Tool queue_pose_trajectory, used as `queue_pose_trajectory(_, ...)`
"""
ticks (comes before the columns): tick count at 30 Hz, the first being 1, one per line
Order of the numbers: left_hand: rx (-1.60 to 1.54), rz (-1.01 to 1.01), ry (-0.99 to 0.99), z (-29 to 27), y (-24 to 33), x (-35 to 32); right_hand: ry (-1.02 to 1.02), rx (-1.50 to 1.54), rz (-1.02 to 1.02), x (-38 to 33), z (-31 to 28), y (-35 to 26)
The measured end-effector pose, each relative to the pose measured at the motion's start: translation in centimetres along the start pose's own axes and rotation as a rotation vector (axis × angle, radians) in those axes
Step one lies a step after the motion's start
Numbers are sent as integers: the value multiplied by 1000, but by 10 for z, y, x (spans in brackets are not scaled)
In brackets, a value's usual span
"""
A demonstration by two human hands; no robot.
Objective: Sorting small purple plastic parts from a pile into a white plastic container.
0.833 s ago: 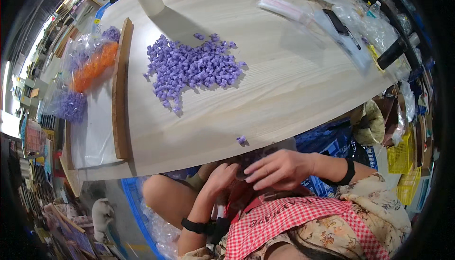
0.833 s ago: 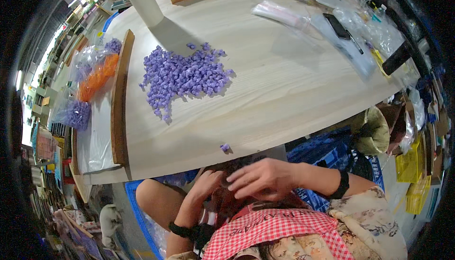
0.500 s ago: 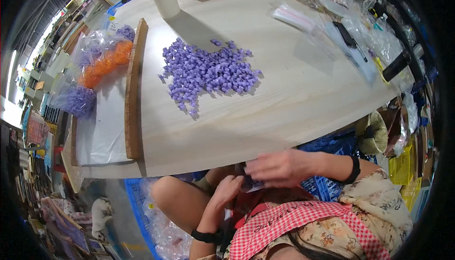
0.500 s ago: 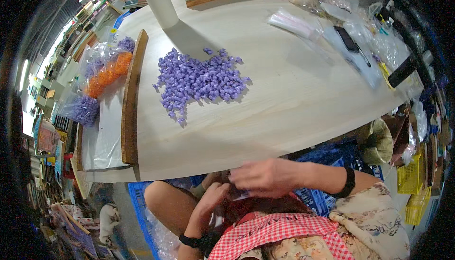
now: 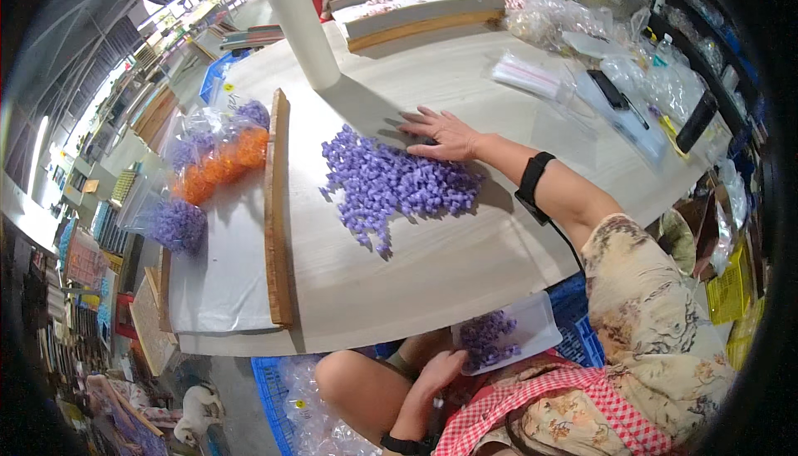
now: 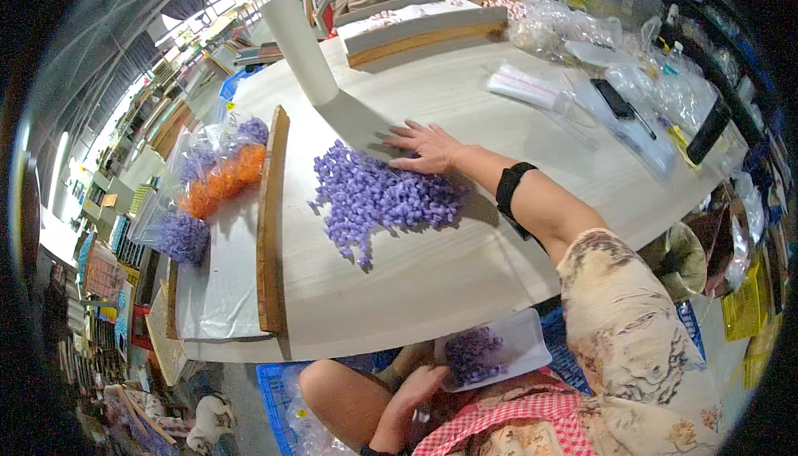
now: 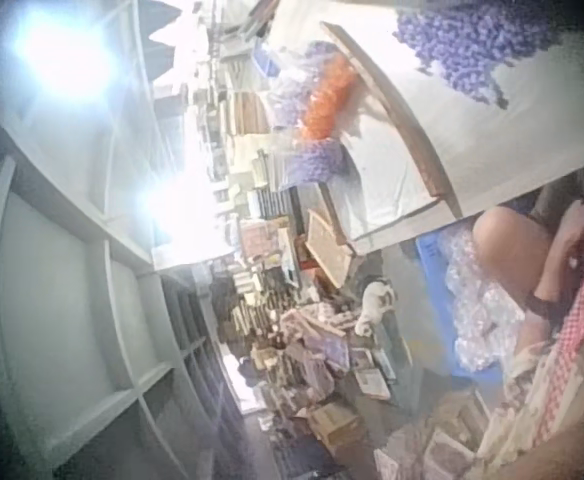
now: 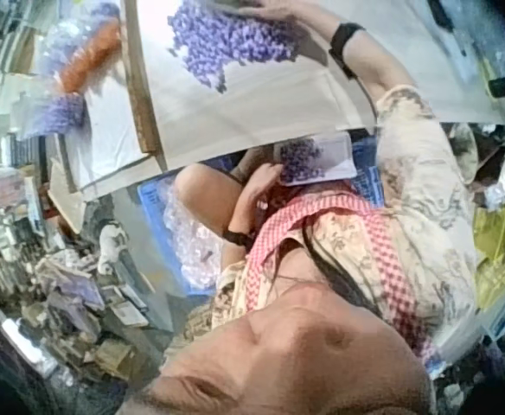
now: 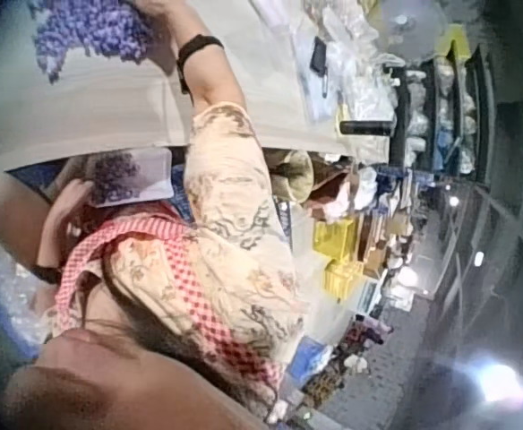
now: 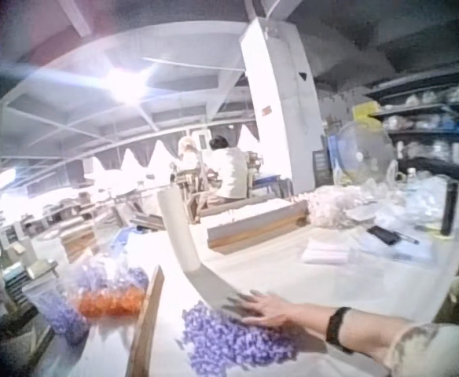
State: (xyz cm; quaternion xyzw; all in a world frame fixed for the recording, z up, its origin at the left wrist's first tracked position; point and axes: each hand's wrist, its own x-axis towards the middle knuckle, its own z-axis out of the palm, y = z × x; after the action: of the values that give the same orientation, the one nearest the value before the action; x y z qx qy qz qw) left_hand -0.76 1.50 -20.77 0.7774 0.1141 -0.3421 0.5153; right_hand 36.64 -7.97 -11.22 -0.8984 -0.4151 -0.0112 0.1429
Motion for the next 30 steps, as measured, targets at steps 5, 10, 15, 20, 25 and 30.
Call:
queue_pose_trajectory(5,76,30,-124,-5,0,-1,-108,279,-184,4,13,27)
queue_pose_trajectory(10,14,-44,-149,-7,2,-1,-25,317,-211,-56,2,21)
queue_pose_trajectory(15,17,3,-115,-7,7,0,-7,223,-40,-134,-6,17)
queue_pose_trajectory(20,44,-217,-169,-9,11,3,65,20,101,-195,-8,3)
queue_pose_trajectory(25,-3,-225,-99,-4,14,-4,170,260,353,-241,-18,15)
queue_pose_trajectory(30,-1,-200,-43,0,15,-5,546,828,589,-291,-34,45)
